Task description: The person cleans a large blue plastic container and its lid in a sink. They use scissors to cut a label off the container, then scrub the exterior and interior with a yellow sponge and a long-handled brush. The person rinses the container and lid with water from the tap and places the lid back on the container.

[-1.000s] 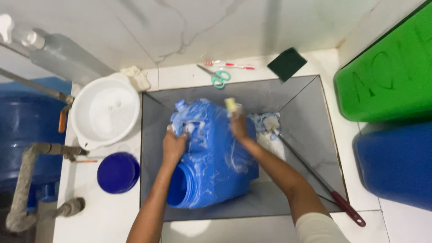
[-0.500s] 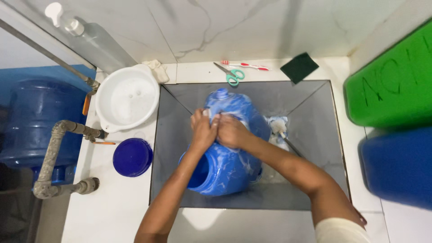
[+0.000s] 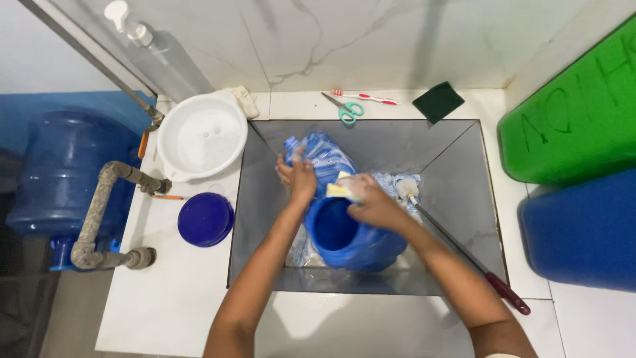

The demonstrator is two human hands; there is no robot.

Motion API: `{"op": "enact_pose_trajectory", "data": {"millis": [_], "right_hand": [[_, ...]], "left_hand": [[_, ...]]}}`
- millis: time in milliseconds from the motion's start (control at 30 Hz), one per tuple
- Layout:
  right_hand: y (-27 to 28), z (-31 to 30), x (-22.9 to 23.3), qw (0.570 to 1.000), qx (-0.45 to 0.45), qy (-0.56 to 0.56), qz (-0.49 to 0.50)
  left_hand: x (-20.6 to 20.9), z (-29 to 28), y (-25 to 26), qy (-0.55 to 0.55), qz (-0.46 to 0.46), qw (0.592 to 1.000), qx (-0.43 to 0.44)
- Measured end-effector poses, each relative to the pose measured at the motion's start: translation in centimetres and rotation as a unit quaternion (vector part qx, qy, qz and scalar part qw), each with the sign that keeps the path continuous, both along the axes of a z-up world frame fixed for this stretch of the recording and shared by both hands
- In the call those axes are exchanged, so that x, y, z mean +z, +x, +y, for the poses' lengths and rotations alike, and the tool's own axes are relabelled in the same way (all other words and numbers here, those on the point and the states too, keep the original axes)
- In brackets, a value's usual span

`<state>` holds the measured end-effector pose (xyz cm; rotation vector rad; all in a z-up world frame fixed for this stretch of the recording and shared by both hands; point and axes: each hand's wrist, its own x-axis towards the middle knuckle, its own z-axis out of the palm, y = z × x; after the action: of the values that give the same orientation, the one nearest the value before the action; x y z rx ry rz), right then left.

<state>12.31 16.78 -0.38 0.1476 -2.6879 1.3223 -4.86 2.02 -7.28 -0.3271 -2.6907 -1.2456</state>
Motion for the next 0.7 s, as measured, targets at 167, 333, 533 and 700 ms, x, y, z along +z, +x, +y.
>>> {"op": "enact_pose_trajectory", "data": {"millis": [167,333,533,700], "right_hand": [[-2.6,11.7,-0.2,0.98,0.029,-0.132,-0.144],[-0.6,11.7,-2.4,0.99,-0.127,0.021,0.051],[0.8,0.3,-10.9,0.853,-0.386,0.226,0.269],[-3.9,4.4,-15.6,0.879,-0.375,0.232,0.183]], "left_hand": [[7.2,-4.4,3.5,-0.278,0.119,0.894,-0.332],[10.1,-5.1,5.7,-0.303,0.032,0.883,-0.357],[7.9,-3.8,7.3,-0.187,-0.095,0.954,-0.212],[7.0,-4.5,8.4,-0.113,-0.17,0.964,-0.17]]}}
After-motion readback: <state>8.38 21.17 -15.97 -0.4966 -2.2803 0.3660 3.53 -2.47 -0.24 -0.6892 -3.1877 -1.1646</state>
